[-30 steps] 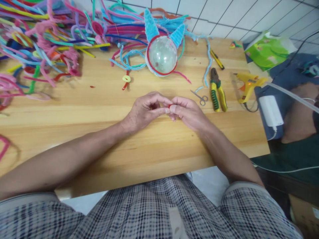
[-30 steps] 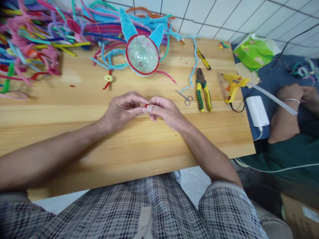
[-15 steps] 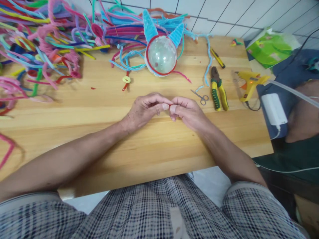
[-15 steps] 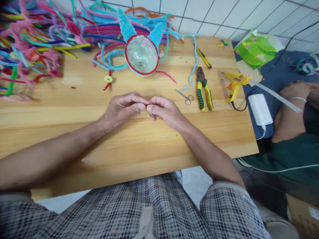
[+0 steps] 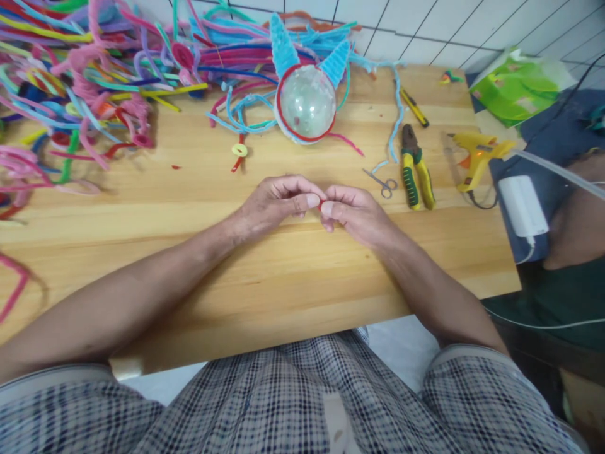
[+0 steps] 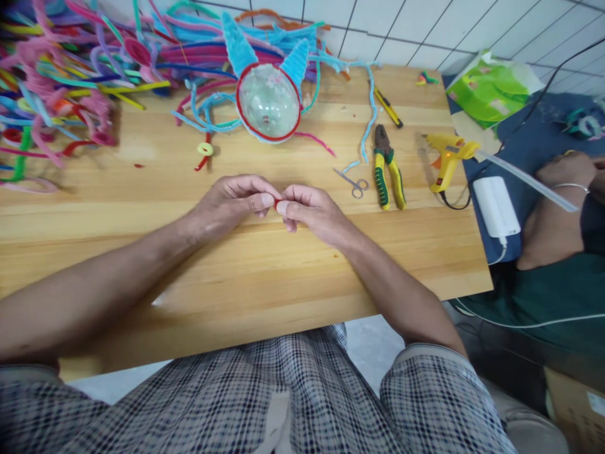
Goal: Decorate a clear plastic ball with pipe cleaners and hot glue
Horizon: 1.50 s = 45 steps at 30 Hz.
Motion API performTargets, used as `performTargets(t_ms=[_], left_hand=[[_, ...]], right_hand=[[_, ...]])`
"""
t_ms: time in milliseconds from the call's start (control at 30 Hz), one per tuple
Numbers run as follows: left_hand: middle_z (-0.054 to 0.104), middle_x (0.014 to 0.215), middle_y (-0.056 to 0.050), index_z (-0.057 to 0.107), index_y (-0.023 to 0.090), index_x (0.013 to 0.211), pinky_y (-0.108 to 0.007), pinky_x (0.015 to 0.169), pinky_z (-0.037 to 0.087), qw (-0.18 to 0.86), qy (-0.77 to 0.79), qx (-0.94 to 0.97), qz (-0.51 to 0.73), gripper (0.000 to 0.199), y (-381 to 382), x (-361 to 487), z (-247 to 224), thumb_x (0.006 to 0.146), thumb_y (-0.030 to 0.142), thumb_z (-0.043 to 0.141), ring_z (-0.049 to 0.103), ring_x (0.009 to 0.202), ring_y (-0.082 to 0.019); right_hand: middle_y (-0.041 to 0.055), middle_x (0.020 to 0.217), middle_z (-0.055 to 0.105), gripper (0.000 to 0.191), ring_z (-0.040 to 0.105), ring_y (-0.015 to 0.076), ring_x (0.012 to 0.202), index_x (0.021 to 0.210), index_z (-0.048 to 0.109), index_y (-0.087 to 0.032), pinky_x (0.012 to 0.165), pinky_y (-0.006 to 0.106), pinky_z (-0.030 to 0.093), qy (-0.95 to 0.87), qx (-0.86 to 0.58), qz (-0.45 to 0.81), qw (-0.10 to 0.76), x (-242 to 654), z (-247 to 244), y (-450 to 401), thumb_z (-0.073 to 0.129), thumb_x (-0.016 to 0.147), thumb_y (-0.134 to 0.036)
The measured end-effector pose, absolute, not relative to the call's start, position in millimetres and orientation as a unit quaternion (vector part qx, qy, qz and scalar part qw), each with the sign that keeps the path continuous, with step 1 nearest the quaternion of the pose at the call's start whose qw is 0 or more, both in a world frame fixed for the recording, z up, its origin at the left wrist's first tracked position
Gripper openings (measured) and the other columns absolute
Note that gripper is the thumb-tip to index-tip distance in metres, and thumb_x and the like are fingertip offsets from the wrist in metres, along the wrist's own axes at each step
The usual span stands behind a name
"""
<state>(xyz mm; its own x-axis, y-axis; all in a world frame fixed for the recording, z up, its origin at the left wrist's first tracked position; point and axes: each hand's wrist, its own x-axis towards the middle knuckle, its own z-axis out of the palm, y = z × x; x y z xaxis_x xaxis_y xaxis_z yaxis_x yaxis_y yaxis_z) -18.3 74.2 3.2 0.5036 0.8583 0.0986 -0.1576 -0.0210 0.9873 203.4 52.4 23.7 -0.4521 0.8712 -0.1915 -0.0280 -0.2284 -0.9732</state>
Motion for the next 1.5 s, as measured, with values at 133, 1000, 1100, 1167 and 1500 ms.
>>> performTargets(t_ms=[133, 1000, 1100, 1167, 1500], left_hand=[[0.083, 0.081, -0.005, 0.087, 0.020, 0.095, -0.026, 0.065, 0.056, 0.638, 0.297, 0.589, 0.398, 0.048, 74, -18, 5, 0.090, 0.068, 0.093, 0.065, 0.066, -0.013], [0.084, 0.100, -0.007, 0.090, 0.030, 0.104, -0.036, 0.083, 0.061, 0.354, 0.322, 0.721, 0.500, 0.023, 59, -14, -8, 0.106, 0.052, 0.082, 0.075, 0.089, -0.020], [0.084, 0.104, -0.006, 0.089, 0.030, 0.114, -0.035, 0.085, 0.062, 0.316, 0.332, 0.748, 0.479, 0.024, 60, -17, -11, 0.109, 0.050, 0.077, 0.075, 0.091, -0.019], [0.084, 0.114, -0.008, 0.086, 0.030, 0.128, -0.036, 0.089, 0.062, 0.270, 0.354, 0.768, 0.461, 0.030, 64, -21, -15, 0.110, 0.051, 0.075, 0.075, 0.098, -0.020], [0.066, 0.162, -0.018, 0.071, 0.027, 0.156, -0.061, 0.119, 0.043, 0.094, 0.444, 0.864, 0.219, 0.055, 61, -23, -24, 0.111, 0.058, 0.065, 0.057, 0.143, -0.044]], right_hand=[[-0.0036, 0.066, 0.067, 0.028, 0.055, 0.0111, 0.061, 0.080, 0.067, -0.022, 0.061, 0.025, 0.042, -0.520, -0.405, 0.674, 0.335, 203, 24, 52, 0.086, 0.090, -0.039], [-0.0059, 0.063, 0.064, 0.027, 0.054, 0.0099, 0.056, 0.082, 0.067, -0.023, 0.056, 0.025, 0.044, -0.492, -0.439, 0.646, 0.385, 197, 16, 52, 0.088, 0.083, -0.040], [-0.0058, 0.063, 0.063, 0.027, 0.054, 0.0106, 0.058, 0.083, 0.068, -0.023, 0.058, 0.026, 0.044, -0.508, -0.448, 0.630, 0.380, 200, 17, 52, 0.088, 0.085, -0.041], [-0.0048, 0.065, 0.063, 0.026, 0.055, 0.0115, 0.060, 0.083, 0.069, -0.023, 0.059, 0.027, 0.044, -0.515, -0.460, 0.609, 0.391, 204, 20, 55, 0.088, 0.089, -0.040], [-0.0058, 0.062, 0.060, 0.019, 0.050, 0.0099, 0.057, 0.083, 0.067, -0.023, 0.059, 0.028, 0.043, -0.473, -0.495, 0.547, 0.482, 217, 20, 72, 0.081, 0.095, -0.027]])
